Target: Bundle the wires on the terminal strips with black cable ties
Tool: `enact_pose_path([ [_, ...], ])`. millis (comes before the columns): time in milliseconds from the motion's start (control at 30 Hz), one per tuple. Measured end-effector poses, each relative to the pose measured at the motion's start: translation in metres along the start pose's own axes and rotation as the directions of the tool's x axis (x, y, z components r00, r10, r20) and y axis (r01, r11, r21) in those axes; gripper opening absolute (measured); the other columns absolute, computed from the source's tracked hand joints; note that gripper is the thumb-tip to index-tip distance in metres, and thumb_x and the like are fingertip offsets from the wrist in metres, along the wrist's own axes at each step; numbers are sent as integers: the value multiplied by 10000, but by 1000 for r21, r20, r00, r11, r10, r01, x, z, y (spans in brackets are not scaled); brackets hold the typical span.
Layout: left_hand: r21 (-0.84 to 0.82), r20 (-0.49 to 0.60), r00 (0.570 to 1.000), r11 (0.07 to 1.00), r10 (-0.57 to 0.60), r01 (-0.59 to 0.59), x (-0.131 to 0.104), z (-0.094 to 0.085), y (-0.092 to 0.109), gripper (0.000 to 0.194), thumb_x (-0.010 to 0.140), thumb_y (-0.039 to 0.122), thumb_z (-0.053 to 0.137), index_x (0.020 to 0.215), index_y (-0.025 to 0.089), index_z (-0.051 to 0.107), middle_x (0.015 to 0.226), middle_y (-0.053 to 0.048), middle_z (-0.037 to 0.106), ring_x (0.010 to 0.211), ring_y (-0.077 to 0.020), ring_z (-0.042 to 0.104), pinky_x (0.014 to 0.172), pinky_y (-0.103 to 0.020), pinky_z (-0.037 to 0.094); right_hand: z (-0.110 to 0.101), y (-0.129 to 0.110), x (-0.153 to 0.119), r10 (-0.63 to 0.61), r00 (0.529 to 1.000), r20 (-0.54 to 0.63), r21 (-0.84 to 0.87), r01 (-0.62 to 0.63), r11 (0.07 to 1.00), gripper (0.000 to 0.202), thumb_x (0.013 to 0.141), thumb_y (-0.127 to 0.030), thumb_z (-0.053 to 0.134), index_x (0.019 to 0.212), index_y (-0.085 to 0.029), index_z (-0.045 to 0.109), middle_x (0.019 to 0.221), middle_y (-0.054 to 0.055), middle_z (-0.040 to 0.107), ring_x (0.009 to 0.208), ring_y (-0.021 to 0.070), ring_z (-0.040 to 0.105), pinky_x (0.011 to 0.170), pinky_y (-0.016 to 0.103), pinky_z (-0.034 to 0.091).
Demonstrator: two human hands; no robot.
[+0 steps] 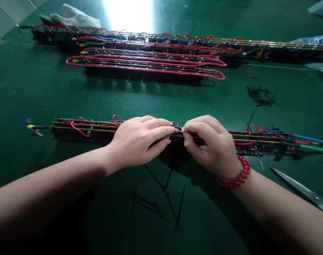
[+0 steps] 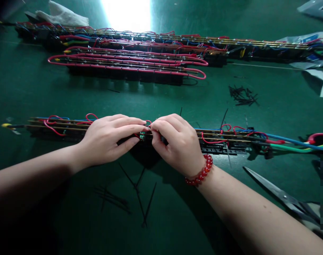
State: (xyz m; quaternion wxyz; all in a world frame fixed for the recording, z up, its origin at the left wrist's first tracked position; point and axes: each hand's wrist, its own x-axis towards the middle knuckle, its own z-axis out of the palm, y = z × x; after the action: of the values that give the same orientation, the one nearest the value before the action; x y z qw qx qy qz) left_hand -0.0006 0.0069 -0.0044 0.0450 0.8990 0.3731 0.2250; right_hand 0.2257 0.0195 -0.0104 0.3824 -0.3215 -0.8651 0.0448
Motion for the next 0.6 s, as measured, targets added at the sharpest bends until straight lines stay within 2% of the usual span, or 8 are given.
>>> enact_pose_path([
  [200,20,18,1000,1000,9,-9,-1,0,0,311,1010,333,498,1241,233,681,1309,-40,699,1124,-218,678,947,-370,548,1,1,-1,5,1000,0,2,-5,1000,128,874,-100,598,912,-222,590,902,69,701,832,198,664,718,345,557],
  [367,60,23,999,997,38,-40,-1,0,-1,323,1006,347,519,1290,288,660,1327,-21,687,1091,-218,683,916,-376,552,0,0,-1,5,1000,13,1,-5,1000,136,878,-102,586,930,-227,591,912,62,699,845,197,664,723,344,560],
  [600,37,40,999,999,29,-30,0,-1,0,326,1021,340,490,1284,250,660,1323,-40,686,1120,-226,675,948,-383,546,1,1,-1,-6,1000,10,5,6,1000,132,878,-103,591,925,-225,590,909,68,700,842,200,666,711,344,557],
])
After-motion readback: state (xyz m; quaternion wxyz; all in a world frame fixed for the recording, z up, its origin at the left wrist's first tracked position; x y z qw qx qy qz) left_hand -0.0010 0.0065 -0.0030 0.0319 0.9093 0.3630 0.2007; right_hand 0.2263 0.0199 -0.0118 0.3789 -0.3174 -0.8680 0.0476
